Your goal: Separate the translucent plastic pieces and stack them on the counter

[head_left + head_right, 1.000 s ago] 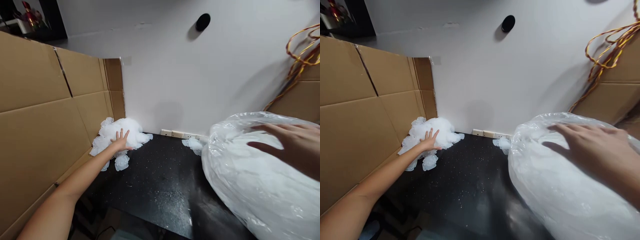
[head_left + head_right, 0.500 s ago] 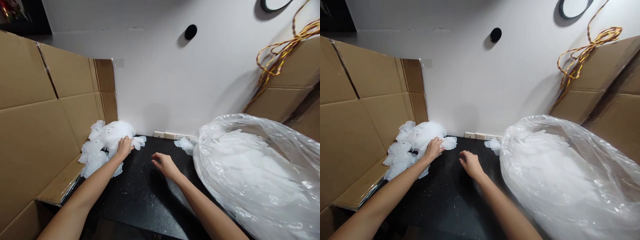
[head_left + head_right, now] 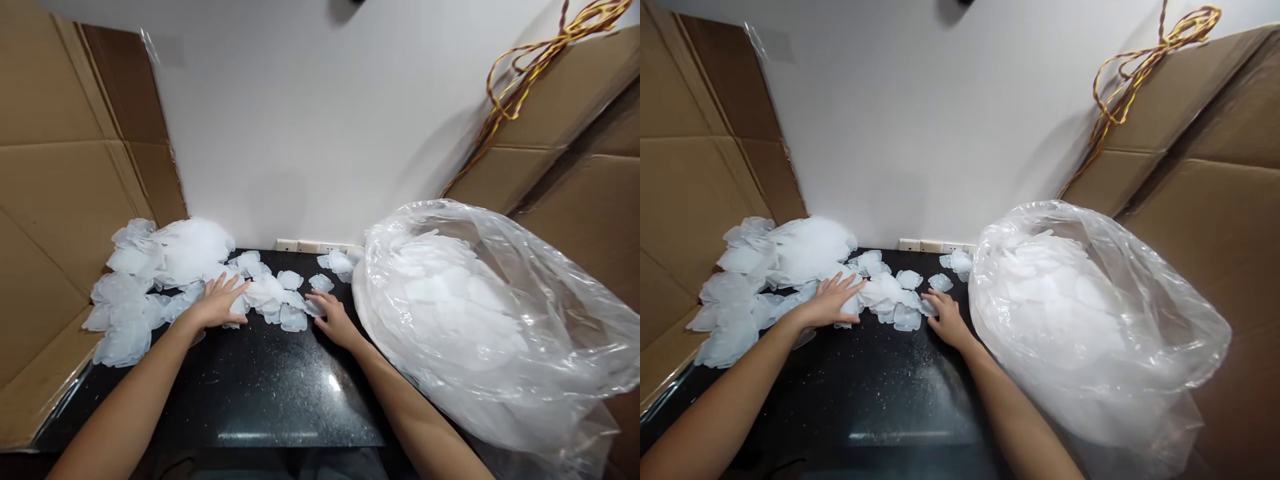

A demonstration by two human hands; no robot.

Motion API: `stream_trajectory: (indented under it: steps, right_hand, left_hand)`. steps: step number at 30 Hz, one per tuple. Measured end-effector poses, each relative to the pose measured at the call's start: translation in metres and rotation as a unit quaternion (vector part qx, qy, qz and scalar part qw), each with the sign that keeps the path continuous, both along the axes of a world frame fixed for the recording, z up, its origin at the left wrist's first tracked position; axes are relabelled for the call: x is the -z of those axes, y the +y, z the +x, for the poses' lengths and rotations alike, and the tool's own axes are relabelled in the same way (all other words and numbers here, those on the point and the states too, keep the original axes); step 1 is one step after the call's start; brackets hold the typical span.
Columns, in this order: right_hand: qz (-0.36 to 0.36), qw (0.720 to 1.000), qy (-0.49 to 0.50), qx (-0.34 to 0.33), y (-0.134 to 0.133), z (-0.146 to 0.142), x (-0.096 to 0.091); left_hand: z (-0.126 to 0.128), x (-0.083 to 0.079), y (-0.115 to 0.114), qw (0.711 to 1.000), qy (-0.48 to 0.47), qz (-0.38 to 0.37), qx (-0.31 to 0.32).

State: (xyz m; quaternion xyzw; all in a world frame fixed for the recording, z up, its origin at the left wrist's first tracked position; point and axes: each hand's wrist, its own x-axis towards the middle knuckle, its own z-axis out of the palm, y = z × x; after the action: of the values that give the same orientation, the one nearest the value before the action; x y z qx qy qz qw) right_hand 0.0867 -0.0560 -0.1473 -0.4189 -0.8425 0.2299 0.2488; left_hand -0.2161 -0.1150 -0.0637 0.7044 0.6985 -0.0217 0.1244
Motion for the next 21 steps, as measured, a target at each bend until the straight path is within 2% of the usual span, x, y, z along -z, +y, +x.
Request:
stream_trajectory:
  steps: [3,5,6,8,9,11,13,15,17,18,19,21]
  right_hand:
    - [-0.017,0.994,0.105,0.024,0.007,0.006,-0.007]
    - [-0.031,0.988,0.143,0.044,0.007,0.004,-0.012]
    - [-0.041,0.984,0.165,0.058,0.005,0.002,-0.014]
    - [-0.096,0.961,0.249,0.071,-0.001,-0.005,-0.017]
    - [-0.147,0.939,0.306,0.06,-0.005,-0.01,-0.018]
    - [-0.275,0.875,0.398,0.006,-0.013,-0.018,-0.02]
    - [-0.384,0.81,0.441,-0.047,-0.018,-0.023,-0.02]
    - [-0.46,0.759,0.454,-0.075,-0.02,-0.025,-0.02]
    - [-0.505,0.728,0.455,-0.087,-0.021,-0.023,-0.02]
    - [-0.517,0.721,0.452,-0.094,-0.021,-0.022,-0.02]
    - [-0.519,0.721,0.447,-0.102,-0.021,-0.02,-0.019]
    - [-0.502,0.741,0.428,-0.123,-0.021,-0.017,-0.018]
  left_hand:
    - [0.016,-0.007,-0.007,0.99,-0.097,0.097,0.036]
    - [0.042,-0.006,-0.013,0.963,-0.213,0.159,0.051]
    - [0.057,-0.002,-0.016,0.947,-0.279,0.158,0.038]
    - [0.084,0.01,-0.021,0.909,-0.413,0.057,-0.007]
    - [0.095,0.017,-0.023,0.876,-0.481,0.012,-0.028]
    - [0.108,0.029,-0.024,0.796,-0.599,-0.034,-0.08]
    - [0.112,0.036,-0.023,0.719,-0.681,-0.06,-0.12]
    - [0.11,0.038,-0.019,0.672,-0.721,-0.072,-0.15]
    - [0.105,0.035,-0.014,0.652,-0.734,-0.072,-0.179]
    - [0.103,0.033,-0.012,0.646,-0.735,-0.072,-0.193]
    - [0.101,0.031,-0.011,0.642,-0.736,-0.075,-0.204]
    - [0.099,0.03,-0.009,0.639,-0.734,-0.081,-0.215]
